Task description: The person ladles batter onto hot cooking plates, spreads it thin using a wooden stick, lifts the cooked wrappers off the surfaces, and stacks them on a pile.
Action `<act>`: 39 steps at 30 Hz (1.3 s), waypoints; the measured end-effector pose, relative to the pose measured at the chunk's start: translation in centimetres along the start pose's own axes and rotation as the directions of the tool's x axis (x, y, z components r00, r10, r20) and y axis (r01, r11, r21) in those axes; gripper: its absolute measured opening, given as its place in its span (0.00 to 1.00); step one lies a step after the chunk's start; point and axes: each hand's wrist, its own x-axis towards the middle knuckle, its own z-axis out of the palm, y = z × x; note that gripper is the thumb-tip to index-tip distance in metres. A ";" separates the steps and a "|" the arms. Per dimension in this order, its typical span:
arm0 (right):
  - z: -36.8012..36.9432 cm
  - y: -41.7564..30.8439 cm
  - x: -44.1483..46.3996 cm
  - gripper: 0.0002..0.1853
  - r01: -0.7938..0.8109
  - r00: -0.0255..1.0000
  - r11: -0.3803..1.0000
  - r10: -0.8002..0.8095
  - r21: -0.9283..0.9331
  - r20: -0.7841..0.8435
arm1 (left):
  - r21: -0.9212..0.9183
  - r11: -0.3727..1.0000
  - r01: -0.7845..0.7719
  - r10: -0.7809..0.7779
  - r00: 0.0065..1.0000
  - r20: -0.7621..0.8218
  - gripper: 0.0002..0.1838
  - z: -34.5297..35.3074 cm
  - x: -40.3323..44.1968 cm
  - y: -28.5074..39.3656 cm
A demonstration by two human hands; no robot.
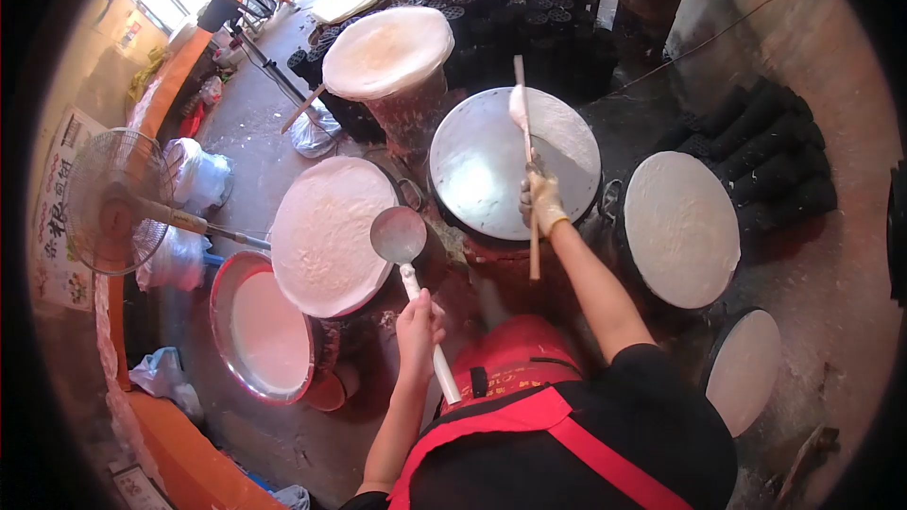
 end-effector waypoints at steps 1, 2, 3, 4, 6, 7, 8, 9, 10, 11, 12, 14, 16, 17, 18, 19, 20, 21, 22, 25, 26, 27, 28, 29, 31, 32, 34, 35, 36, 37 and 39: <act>-1.7 1.4 2.2 0.10 0.123 0.989 0.992 -0.124 0.019 0.074 | -0.007 1.000 0.004 -0.004 1.000 0.002 0.20 -0.4 -0.1 0.1; -2.5 0.7 -0.7 0.12 0.125 0.990 0.992 -0.127 0.032 0.067 | -0.011 1.000 0.017 -0.017 1.000 -0.001 0.22 -1.2 -0.4 0.0; -3.2 0.4 -4.4 0.16 0.128 0.990 0.991 -0.130 0.045 0.060 | -0.016 0.999 0.030 -0.030 1.000 -0.003 0.23 -2.0 -0.6 -0.2; -4.6 1.9 -4.9 0.17 0.196 0.981 0.980 -0.196 0.029 -0.007 | 0.001 0.999 0.046 -0.046 0.999 0.005 0.25 -2.9 -0.7 -0.6; -7.1 4.8 -5.4 0.19 0.296 0.952 0.946 -0.281 0.132 -0.120 | -0.035 0.997 0.072 -0.072 0.997 0.014 0.24 -4.2 -0.9 -1.0; -7.6 5.8 -5.4 0.18 0.297 0.943 0.939 -0.259 0.173 -0.211 | -0.061 0.994 0.093 -0.091 0.996 0.020 0.24 -4.6 -1.2 -1.4; -7.8 6.0 -4.7 0.18 0.234 0.961 0.962 -0.208 0.139 -0.181 | -0.063 0.993 0.100 -0.099 0.995 0.017 0.24 -4.8 -1.3 -1.6; -7.6 5.9 -3.9 0.19 0.174 0.976 0.979 -0.157 0.107 -0.151 | -0.047 0.992 0.117 -0.116 0.993 0.026 0.23 -5.0 -1.3 -1.9; -6.1 5.3 -4.2 0.19 0.187 0.975 0.982 -0.181 0.034 -0.129 | -0.032 0.991 0.130 -0.129 0.991 0.034 0.22 -5.1 -1.4 -2.1; -4.3 4.8 -4.2 0.19 0.200 0.974 0.979 -0.203 -0.039 -0.102 | -0.033 0.991 0.127 -0.127 0.992 0.028 0.22 -5.0 -1.5 -2.3; -2.9 4.0 -4.1 0.20 0.197 0.979 0.980 -0.197 -0.010 -0.042 | -0.045 0.990 0.131 -0.130 0.991 0.017 0.20 -4.6 -1.6 -2.6; -1.2 2.9 -3.5 0.19 0.193 0.981 0.978 -0.192 -0.077 0.014 | -0.064 0.990 0.126 -0.126 0.992 -0.005 0.18 -4.1 -1.9 -3.2; 0.0 0.7 -4.8 0.19 0.078 0.996 0.970 -0.066 -0.229 0.059 | -0.110 0.988 0.110 -0.118 0.991 -0.067 0.16 -3.3 -1.9 -4.0; -0.9 0.3 -4.7 0.19 0.082 0.995 0.967 -0.065 -0.241 0.078 | -0.124 0.988 0.097 -0.108 0.991 -0.081 0.16 -2.9 -1.9 -4.7; -2.8 0.0 -4.7 0.19 0.111 0.977 0.964 -0.062 -0.242 0.202 | -0.135 0.987 0.083 -0.098 0.989 -0.114 0.16 -2.7 -1.9 -5.3; -4.9 -0.2 -4.7 0.18 0.137 0.946 0.962 -0.056 -0.236 0.320 | -0.141 0.987 0.071 -0.092 0.985 -0.146 0.15 -2.4 -2.0 -5.9; -6.9 -0.9 -4.7 0.18 0.115 0.957 0.962 -0.040 -0.249 0.288 | -0.143 0.988 0.062 -0.085 0.983 -0.160 0.15 -1.8 -2.2 -6.4; -8.6 -1.7 -5.0 0.18 0.107 0.972 0.964 -0.050 -0.243 0.228 | -0.157 0.986 0.046 -0.077 0.978 -0.195 0.16 -1.2 -2.5 -6.8; -10.3 -2.7 -4.6 0.18 0.045 0.987 0.993 -0.026 -0.114 0.158 | -0.172 0.985 0.030 -0.070 0.970 -0.232 0.16 -0.5 -2.8 -7.3; -12.9 -3.1 -1.3 0.18 0.120 0.991 0.984 -0.110 -0.135 0.077 | -0.237 0.971 0.000 -0.063 0.964 -0.260 0.15 1.6 -3.6 -8.9; -13.5 -2.9 0.5 0.17 0.256 0.967 0.925 -0.245 -0.279 0.076 | -0.238 0.971 -0.008 -0.059 0.960 -0.273 0.15 2.6 -3.9 -9.4; -13.1 -3.3 1.3 0.17 0.254 0.967 0.927 -0.238 -0.277 0.090 | -0.258 0.966 -0.012 -0.066 0.953 -0.294 0.15 3.6 -4.1 -9.8; -11.9 -3.3 1.9 0.18 0.231 0.962 0.911 -0.161 -0.342 0.222 | -0.276 0.961 -0.017 -0.073 0.946 -0.315 0.15 4.6 -4.4 -10.2; -10.8 -3.3 2.3 0.18 0.219 0.936 0.888 -0.074 -0.405 0.344 | -0.273 0.962 -0.027 -0.067 0.942 -0.330 0.15 5.4 -4.6 -10.6; -9.7 -2.9 2.2 0.20 0.278 0.909 0.865 -0.097 -0.417 0.405 | -0.302 0.953 -0.033 -0.072 0.941 -0.330 0.14 6.9 -5.1 -11.6; -9.8 -2.8 1.9 0.20 0.312 0.875 0.859 -0.095 -0.405 0.474 | -0.336 0.941 -0.032 -0.085 0.941 -0.328 0.13 7.4 -5.2 -12.2; -10.6 -6.0 -2.5 0.20 0.288 0.832 0.825 0.036 -0.486 0.553 | -0.352 0.935 -0.034 -0.101 0.929 -0.357 0.13 8.5 -5.8 -12.8; -12.2 -6.4 -2.4 0.20 0.237 0.820 0.818 0.121 -0.525 0.560 | -0.370 0.929 -0.028 -0.118 0.922 -0.368 0.13 8.8 -6.1 -13.1; -13.8 -7.7 -2.2 0.21 0.238 0.782 0.814 0.162 -0.529 0.601 | -0.384 0.922 -0.041 -0.110 0.926 -0.362 0.13 8.7 -6.3 -13.7; -15.5 -8.9 -1.7 0.22 0.238 0.742 0.811 0.203 -0.534 0.639 | -0.380 0.924 -0.050 -0.104 0.921 -0.376 0.13 8.7 -6.5 -14.1; -18.0 -9.0 4.2 0.22 0.309 0.848 0.771 0.041 -0.556 0.528 | -0.398 0.916 -0.054 -0.118 0.911 -0.396 0.14 9.0 -7.0 -14.1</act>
